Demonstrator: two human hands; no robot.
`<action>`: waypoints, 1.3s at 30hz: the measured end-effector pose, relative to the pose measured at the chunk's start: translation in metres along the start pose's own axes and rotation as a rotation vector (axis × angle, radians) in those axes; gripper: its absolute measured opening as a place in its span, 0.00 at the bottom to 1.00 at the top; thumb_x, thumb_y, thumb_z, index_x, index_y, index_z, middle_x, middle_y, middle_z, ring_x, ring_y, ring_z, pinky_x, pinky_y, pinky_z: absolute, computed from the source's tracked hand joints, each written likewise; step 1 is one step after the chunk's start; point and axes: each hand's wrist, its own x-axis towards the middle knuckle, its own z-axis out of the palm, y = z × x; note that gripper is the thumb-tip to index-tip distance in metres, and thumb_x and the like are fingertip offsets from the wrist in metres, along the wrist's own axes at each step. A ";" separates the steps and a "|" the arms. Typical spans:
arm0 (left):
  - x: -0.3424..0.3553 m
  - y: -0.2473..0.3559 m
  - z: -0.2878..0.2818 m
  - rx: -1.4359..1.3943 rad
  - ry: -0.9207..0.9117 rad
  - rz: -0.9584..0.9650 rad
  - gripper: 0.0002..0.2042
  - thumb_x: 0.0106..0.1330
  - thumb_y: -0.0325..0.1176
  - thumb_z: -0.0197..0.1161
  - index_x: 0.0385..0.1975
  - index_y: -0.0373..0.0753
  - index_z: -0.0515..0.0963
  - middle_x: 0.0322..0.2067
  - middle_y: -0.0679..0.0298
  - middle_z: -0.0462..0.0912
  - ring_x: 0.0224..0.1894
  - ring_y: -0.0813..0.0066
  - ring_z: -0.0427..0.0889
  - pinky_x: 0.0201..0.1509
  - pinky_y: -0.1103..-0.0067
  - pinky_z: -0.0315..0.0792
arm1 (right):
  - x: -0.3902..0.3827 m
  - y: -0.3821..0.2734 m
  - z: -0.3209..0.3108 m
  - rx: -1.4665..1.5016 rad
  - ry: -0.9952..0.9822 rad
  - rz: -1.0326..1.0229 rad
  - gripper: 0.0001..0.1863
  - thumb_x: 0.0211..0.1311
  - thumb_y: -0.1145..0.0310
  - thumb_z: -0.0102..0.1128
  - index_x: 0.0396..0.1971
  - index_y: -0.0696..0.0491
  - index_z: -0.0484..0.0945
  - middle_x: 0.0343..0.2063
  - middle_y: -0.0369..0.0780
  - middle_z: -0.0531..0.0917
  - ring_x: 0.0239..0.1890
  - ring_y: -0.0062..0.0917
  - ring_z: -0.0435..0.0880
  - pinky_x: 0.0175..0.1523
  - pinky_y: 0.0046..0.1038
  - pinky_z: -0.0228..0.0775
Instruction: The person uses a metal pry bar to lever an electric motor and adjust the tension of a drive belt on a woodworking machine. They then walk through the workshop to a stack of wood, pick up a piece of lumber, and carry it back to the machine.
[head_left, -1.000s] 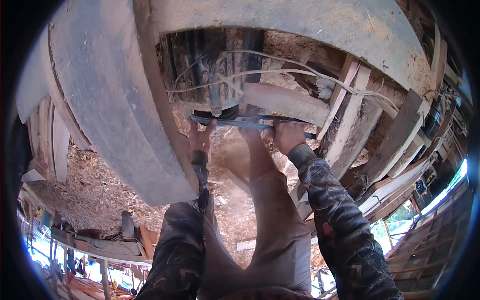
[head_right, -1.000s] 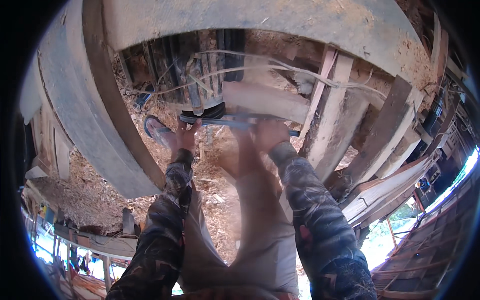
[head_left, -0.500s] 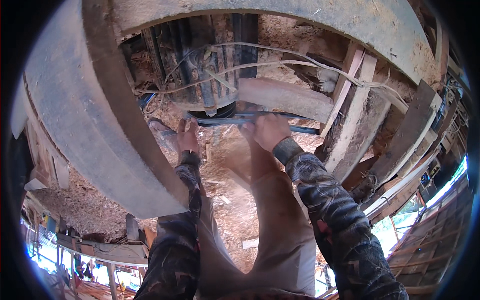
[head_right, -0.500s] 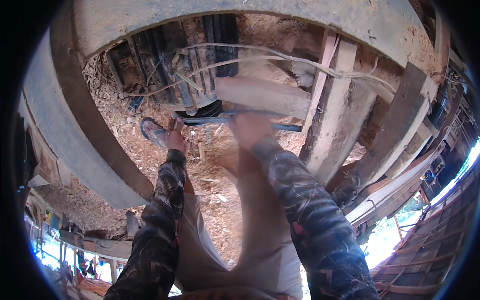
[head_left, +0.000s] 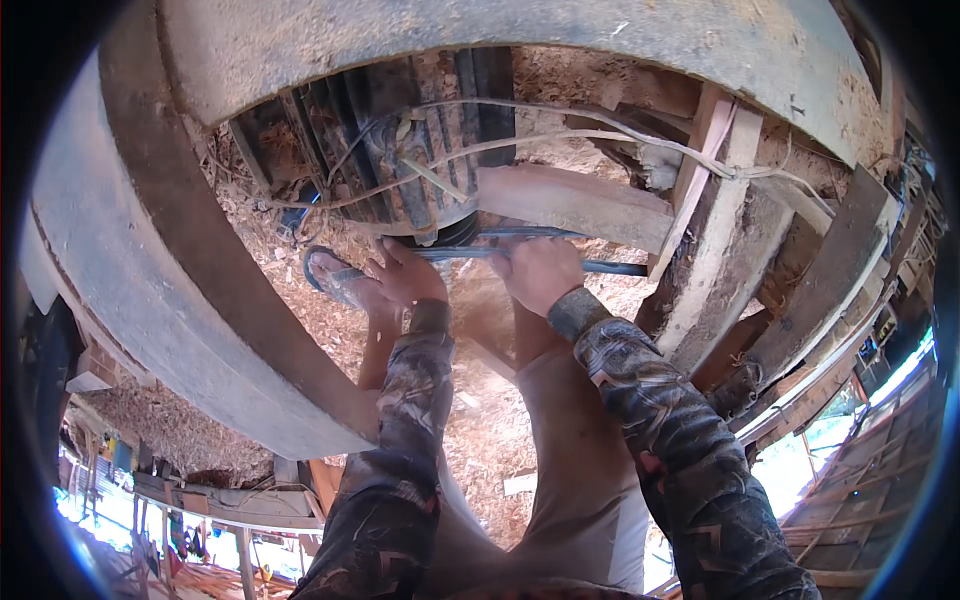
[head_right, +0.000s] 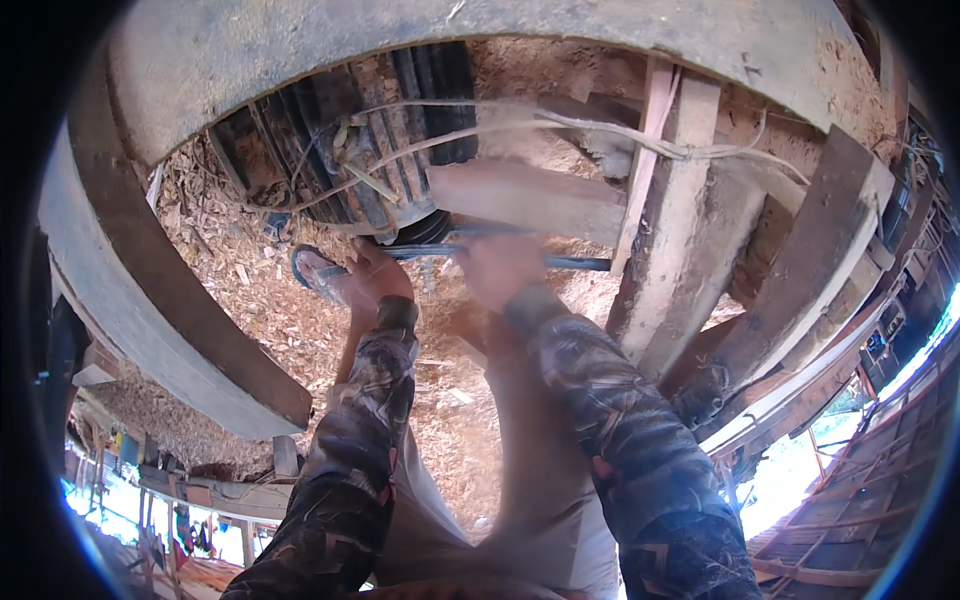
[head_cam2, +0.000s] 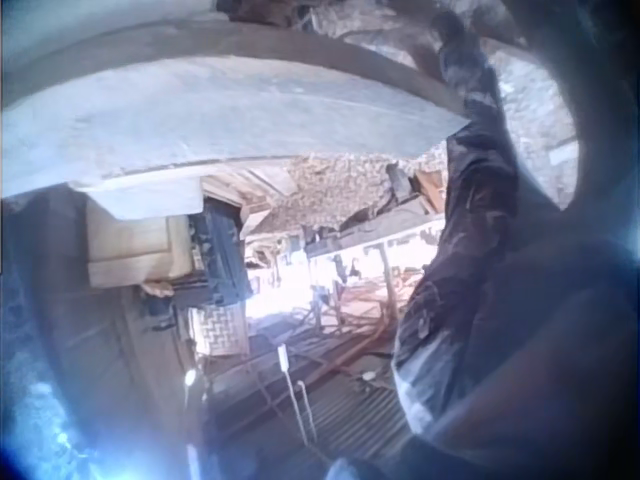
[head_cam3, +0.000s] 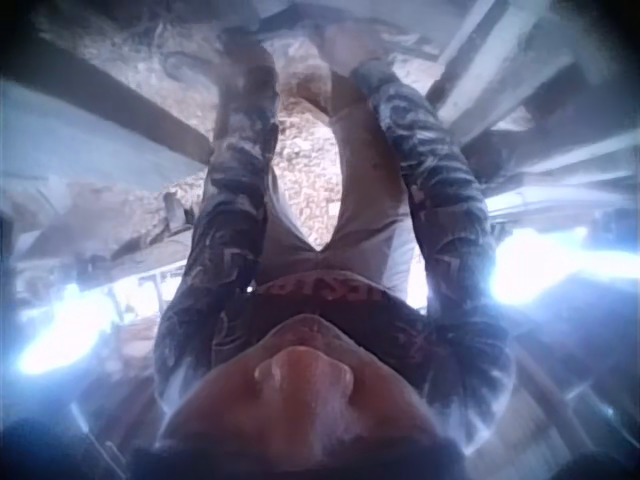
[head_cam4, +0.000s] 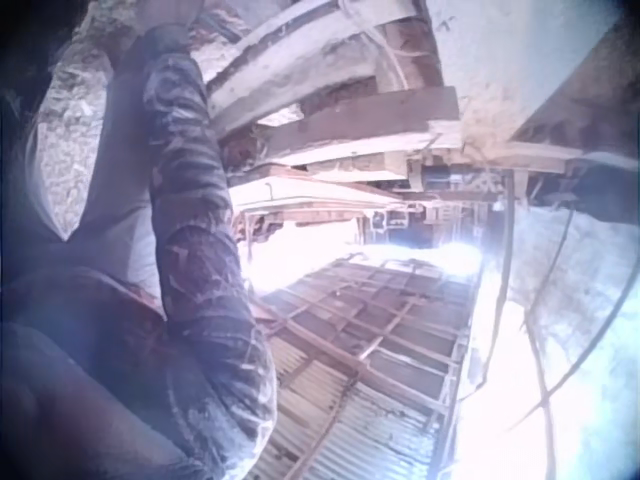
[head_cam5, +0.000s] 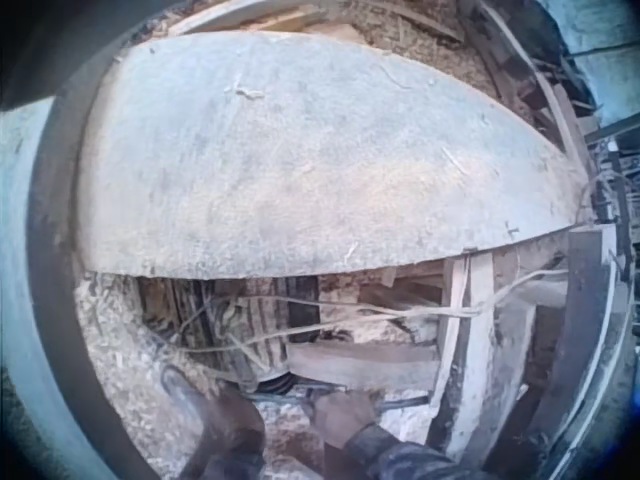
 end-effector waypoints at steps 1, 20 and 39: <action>-0.003 0.010 0.004 -0.043 0.022 -0.035 0.27 0.72 0.53 0.37 0.58 0.40 0.72 0.59 0.44 0.69 0.62 0.43 0.65 0.64 0.59 0.59 | -0.001 0.004 0.004 -0.004 -0.007 0.012 0.15 0.61 0.54 0.54 0.34 0.49 0.83 0.23 0.46 0.83 0.28 0.41 0.84 0.39 0.42 0.74; 0.018 0.039 -0.010 -0.069 -0.026 -0.094 0.26 0.70 0.47 0.42 0.31 0.29 0.81 0.32 0.42 0.82 0.35 0.37 0.78 0.38 0.54 0.69 | 0.011 -0.002 0.011 0.030 -0.025 -0.031 0.18 0.61 0.54 0.54 0.23 0.53 0.82 0.21 0.44 0.83 0.27 0.38 0.84 0.36 0.40 0.74; 0.039 -0.013 0.015 -0.139 -0.117 -0.037 0.25 0.71 0.45 0.44 0.35 0.24 0.78 0.34 0.38 0.80 0.38 0.38 0.77 0.39 0.56 0.66 | 0.016 -0.003 0.007 0.075 -0.046 -0.003 0.16 0.59 0.56 0.57 0.26 0.54 0.83 0.23 0.46 0.83 0.30 0.40 0.84 0.37 0.41 0.74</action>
